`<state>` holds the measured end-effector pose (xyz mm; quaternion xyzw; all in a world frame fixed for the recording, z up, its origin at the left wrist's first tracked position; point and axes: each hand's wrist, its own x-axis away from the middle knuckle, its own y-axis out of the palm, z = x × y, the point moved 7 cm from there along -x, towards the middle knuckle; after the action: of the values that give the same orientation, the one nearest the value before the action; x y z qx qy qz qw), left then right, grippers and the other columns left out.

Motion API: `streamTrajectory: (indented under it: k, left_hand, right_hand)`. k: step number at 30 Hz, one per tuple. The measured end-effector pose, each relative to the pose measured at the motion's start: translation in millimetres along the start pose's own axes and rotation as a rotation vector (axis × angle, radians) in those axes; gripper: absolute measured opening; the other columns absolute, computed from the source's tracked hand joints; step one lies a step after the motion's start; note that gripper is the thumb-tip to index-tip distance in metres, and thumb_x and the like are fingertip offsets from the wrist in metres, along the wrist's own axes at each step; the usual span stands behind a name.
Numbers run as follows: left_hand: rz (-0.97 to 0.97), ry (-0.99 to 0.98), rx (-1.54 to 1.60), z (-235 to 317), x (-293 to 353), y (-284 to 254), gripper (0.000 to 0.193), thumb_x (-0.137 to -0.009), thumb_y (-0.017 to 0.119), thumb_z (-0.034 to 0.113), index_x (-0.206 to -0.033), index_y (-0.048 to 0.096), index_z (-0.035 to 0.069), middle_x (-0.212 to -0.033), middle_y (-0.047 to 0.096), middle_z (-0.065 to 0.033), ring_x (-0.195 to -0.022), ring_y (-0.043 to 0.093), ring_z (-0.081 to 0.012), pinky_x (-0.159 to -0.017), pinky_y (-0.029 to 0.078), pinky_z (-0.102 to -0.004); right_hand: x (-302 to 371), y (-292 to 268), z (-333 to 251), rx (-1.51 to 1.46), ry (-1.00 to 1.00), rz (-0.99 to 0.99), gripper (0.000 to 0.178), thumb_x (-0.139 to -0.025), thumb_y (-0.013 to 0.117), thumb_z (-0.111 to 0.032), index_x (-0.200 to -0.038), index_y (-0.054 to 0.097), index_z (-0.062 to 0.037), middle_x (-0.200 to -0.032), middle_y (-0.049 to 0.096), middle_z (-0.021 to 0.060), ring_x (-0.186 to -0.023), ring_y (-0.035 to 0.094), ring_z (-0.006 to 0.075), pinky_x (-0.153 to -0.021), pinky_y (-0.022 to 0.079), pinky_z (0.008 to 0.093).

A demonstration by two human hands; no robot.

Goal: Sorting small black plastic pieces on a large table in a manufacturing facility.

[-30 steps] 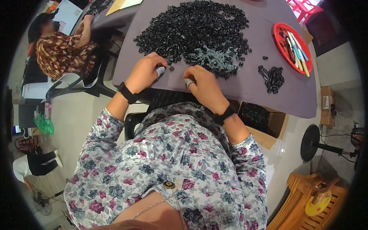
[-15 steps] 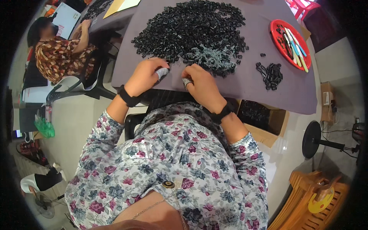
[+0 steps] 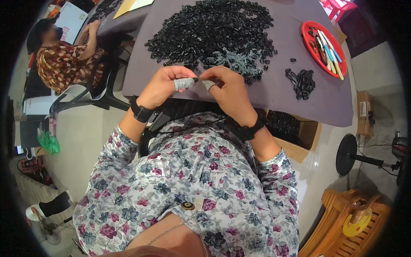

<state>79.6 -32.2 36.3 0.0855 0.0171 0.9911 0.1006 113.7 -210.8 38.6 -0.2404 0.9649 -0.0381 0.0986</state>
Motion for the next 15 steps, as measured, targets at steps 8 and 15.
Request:
streamTrajectory:
  k: [8, 15]
  left_hand:
    - [-0.014, 0.001, 0.011, -8.9, 2.4, 7.8, 0.019, -0.093, 0.064, -0.004, -0.11, 0.073, 0.0, -0.1, 0.074, -0.0014, -0.089, 0.067, -0.007, -0.081, 0.053, -0.0228]
    - [0.107, 0.164, -0.599, -6.1, -3.6, -0.7, 0.027, -0.09, 0.062, -0.006, -0.114, 0.071, 0.001, -0.09, 0.068, -0.0008, -0.08, 0.061, -0.0089, -0.074, 0.05, -0.0261]
  right_hand:
    - [0.3, 6.9, 2.4, -0.017, 0.043, -0.053, 0.022, -0.086, 0.064, 0.008, -0.105, 0.069, -0.0006, -0.092, 0.072, 0.0037, -0.083, 0.066, 0.0092, -0.074, 0.052, 0.0261]
    - [4.4, 1.7, 1.6, 0.134, 0.02, -0.041, 0.02, -0.085, 0.065, 0.006, -0.105, 0.068, 0.001, -0.094, 0.071, 0.0082, -0.083, 0.067, 0.0153, -0.075, 0.053, 0.0293]
